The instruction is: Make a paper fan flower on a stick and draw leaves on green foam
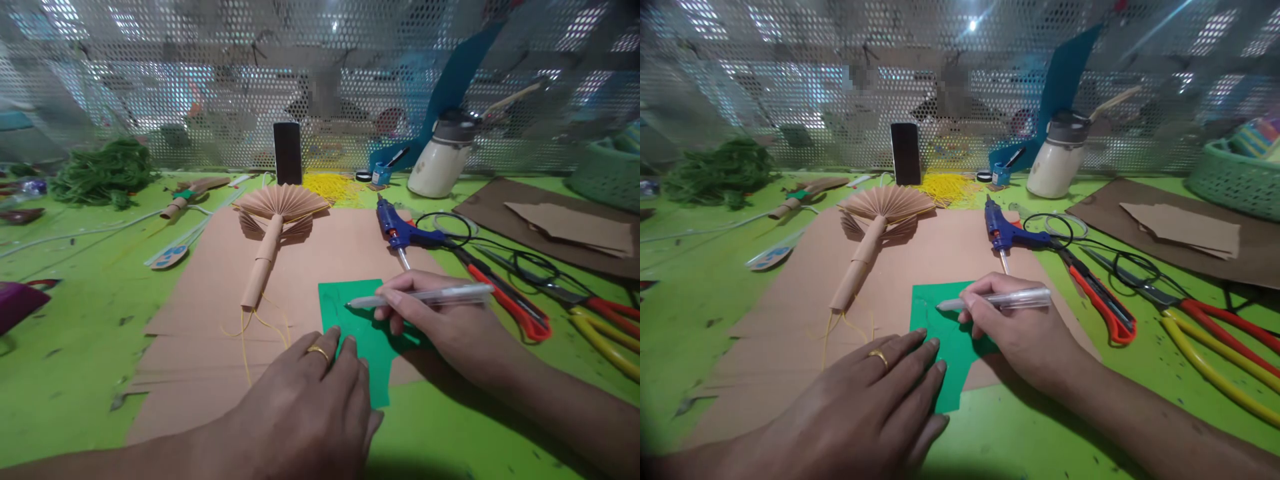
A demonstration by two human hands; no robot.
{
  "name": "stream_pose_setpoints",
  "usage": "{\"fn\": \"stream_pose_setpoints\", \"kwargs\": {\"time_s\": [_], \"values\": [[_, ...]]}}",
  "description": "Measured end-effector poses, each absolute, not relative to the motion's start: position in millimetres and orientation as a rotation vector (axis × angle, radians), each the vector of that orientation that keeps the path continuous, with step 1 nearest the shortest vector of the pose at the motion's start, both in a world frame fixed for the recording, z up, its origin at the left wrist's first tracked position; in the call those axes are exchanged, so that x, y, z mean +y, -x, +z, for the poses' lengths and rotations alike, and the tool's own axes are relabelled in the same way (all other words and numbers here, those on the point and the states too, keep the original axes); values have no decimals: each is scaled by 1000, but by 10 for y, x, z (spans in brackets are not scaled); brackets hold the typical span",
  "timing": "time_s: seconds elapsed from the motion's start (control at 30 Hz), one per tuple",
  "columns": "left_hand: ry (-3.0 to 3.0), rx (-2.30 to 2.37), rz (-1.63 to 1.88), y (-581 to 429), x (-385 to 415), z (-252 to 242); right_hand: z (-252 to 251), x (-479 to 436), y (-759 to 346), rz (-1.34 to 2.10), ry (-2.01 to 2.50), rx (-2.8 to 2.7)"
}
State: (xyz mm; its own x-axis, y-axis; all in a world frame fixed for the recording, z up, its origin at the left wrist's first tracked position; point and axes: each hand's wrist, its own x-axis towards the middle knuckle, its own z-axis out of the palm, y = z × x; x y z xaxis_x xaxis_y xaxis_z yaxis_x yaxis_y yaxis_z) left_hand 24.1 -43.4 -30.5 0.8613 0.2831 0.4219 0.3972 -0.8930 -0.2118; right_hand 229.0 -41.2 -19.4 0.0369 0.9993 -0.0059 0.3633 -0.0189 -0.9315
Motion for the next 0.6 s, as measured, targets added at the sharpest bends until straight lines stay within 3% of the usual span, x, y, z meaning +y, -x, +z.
{"fn": "stream_pose_setpoints", "kwargs": {"time_s": [0.6], "values": [[2762, -564, -567, -239, -444, -287, -153, -419, -2268, 981, 1487, -1503]]}}
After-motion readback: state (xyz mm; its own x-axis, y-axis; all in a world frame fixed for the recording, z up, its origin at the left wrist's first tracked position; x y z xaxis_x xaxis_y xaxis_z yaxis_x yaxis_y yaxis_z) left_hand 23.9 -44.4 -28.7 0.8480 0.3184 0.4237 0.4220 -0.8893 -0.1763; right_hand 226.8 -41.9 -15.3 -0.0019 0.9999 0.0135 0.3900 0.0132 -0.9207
